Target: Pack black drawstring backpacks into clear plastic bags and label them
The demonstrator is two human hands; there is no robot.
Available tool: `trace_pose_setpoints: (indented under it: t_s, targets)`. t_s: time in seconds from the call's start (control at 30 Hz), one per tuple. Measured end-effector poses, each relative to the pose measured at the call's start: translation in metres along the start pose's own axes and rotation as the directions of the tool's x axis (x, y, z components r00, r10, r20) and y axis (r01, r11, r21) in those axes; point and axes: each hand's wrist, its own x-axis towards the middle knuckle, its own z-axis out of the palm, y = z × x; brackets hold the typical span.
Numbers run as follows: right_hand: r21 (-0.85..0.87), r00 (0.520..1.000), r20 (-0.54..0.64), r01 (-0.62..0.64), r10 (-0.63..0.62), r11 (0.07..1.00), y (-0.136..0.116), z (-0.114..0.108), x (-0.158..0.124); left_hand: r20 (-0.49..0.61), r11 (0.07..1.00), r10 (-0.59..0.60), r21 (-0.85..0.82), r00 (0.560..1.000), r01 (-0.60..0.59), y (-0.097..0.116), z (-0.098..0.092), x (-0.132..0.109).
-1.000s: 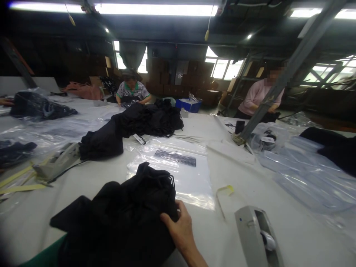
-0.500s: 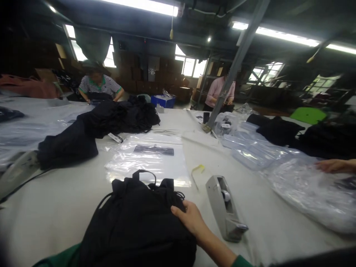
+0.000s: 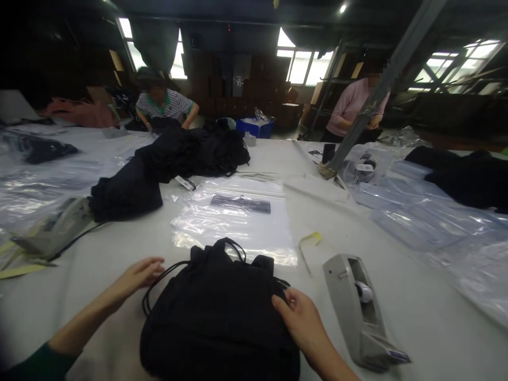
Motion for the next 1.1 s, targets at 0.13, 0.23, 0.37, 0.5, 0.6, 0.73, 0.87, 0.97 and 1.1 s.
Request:
trace_pose_setpoints:
  t_s: [0.13, 0.23, 0.37, 0.5, 0.6, 0.73, 0.87, 0.97, 1.1]
  targets:
    - [-0.044, 0.998, 0.029, 0.051, -0.049, 0.998, -0.014, 0.003, 0.000, 0.073, 0.952, 0.277, 0.115, 0.958, -0.283, 0.041, -0.007, -0.021]
    - [-0.165, 0.996, 0.004, 0.093, -0.094, 0.982, -0.002, -0.004, 0.003, 0.465, 0.929, 0.274, 0.099, 0.842, -0.357, 0.059, 0.018, -0.032]
    - [-0.395, 0.993, 0.034, 0.118, -0.114, 0.911, 0.008, -0.025, 0.010, 0.714, 0.944, 0.176, 0.072, 0.677, -0.321, 0.059, 0.043, -0.010]
    - [-0.523, 0.951, -0.024, 0.250, -0.307, 0.815, -0.028, -0.032, 0.026, 0.562, 0.926, 0.233, 0.120, 0.794, -0.357, 0.069, 0.058, 0.034]
    - [-0.437, 0.876, 0.154, 0.476, -0.458, 0.763, -0.060, -0.014, 0.041, 0.608, 0.886, 0.315, 0.086, 0.728, -0.455, 0.076, 0.080, 0.051]
    - [-0.325, 0.718, 0.627, 0.593, -0.302, 0.737, -0.062, 0.023, 0.054, 0.826, 0.838, 0.234, 0.096, 0.513, -0.537, 0.058, 0.106, 0.047]
    - [-0.328, 0.676, 0.705, 0.580, -0.216, 0.746, -0.035, 0.044, 0.063, 0.843, 0.815, 0.230, 0.106, 0.487, -0.570, 0.031, 0.113, 0.041]
    - [-0.315, 0.734, 0.620, 0.557, -0.278, 0.769, -0.021, 0.051, 0.069, 0.827, 0.800, 0.254, 0.112, 0.502, -0.590, 0.022, 0.113, 0.041]
    - [-0.361, 0.850, 0.372, 0.503, -0.374, 0.785, -0.023, 0.055, 0.080, 0.821, 0.756, 0.336, 0.057, 0.461, -0.652, 0.020, 0.113, 0.042]
